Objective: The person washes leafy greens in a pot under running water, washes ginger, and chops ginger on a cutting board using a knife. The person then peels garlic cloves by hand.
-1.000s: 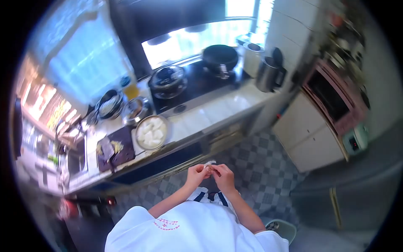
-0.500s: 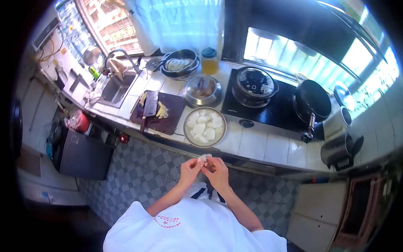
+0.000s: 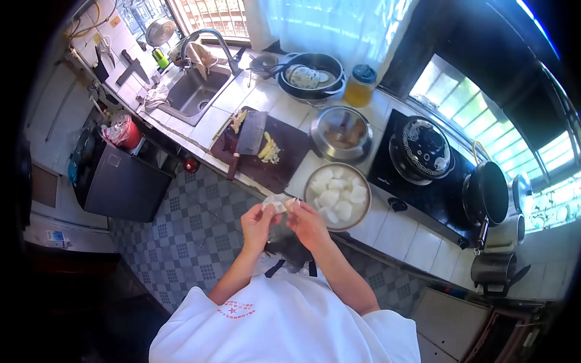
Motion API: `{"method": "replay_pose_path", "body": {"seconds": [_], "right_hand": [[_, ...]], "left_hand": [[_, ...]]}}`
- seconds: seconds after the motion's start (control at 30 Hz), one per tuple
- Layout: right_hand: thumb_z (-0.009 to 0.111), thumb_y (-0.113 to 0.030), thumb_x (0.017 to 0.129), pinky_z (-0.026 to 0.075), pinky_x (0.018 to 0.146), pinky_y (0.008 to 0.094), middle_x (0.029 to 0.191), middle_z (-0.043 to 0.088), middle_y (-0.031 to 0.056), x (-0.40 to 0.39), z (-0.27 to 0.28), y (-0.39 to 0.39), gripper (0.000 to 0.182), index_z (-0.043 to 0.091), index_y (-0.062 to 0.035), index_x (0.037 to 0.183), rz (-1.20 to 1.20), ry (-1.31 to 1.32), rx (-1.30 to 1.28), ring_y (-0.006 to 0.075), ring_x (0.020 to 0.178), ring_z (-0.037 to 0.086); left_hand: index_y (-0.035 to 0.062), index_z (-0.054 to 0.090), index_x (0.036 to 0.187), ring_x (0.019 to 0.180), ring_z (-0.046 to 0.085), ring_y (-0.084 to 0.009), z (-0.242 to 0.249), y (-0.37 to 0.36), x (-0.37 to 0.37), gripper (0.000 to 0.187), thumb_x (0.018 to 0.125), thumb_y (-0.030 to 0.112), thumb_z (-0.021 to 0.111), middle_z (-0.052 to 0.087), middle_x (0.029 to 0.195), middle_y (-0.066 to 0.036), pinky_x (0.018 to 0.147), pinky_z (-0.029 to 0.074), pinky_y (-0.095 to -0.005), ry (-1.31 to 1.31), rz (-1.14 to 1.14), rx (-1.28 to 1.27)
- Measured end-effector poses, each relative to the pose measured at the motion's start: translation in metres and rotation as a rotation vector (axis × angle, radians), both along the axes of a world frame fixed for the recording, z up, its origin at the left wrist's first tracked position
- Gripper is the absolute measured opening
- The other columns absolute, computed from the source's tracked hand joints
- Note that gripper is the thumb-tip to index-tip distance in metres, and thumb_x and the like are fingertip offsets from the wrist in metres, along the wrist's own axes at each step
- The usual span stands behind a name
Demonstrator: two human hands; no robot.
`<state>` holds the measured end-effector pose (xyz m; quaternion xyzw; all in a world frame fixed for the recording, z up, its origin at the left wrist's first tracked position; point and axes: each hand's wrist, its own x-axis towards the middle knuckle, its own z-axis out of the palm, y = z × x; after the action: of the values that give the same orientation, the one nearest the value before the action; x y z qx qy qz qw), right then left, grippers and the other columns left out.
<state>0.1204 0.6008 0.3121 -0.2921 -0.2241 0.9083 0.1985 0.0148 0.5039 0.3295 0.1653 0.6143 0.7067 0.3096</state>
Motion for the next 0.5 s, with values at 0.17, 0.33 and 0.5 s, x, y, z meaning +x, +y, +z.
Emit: {"method": "replay_pose_path", "body": {"seconds": [0.17,0.33,0.5], "right_hand": [[0.056,-0.019,0.084,0.044,0.069,0.0264,0.093,0.059,0.0031,-0.103,0.006,-0.014,0.021,0.055,-0.0083,0.102,0.058,0.179,-0.205,0.0151,0.082,0.055],[0.054,-0.018,0.086,0.044,0.069,0.0230,0.090,0.054,0.0058,-0.232,0.033,-0.060,0.023,0.052,-0.0042,0.104,0.183,0.284,-0.399,0.0149,0.081,0.050],[0.052,-0.013,0.087,0.043,0.065,0.0226,0.088,0.054,0.0037,-0.340,0.041,-0.103,0.030,0.048,0.0007,0.114,0.363,0.355,-0.525,0.0120,0.073,0.049]], "left_hand": [[-0.0068,0.059,0.091,0.064,0.060,-0.0101,0.013,-0.022,-0.106,0.016,0.085,0.007,0.056,0.062,0.077,-0.007,0.059,0.048,-0.0194,-0.017,0.032,0.056],[-0.0067,0.060,0.090,0.063,0.059,-0.0092,0.030,-0.074,-0.224,0.015,0.085,0.007,0.057,0.062,0.077,-0.006,0.058,0.048,-0.0189,0.021,0.138,0.088],[-0.0047,0.061,0.086,0.058,0.056,-0.0067,0.035,-0.131,-0.314,0.014,0.084,0.009,0.058,0.062,0.072,-0.004,0.053,0.044,-0.0183,0.110,0.319,0.005]]}}
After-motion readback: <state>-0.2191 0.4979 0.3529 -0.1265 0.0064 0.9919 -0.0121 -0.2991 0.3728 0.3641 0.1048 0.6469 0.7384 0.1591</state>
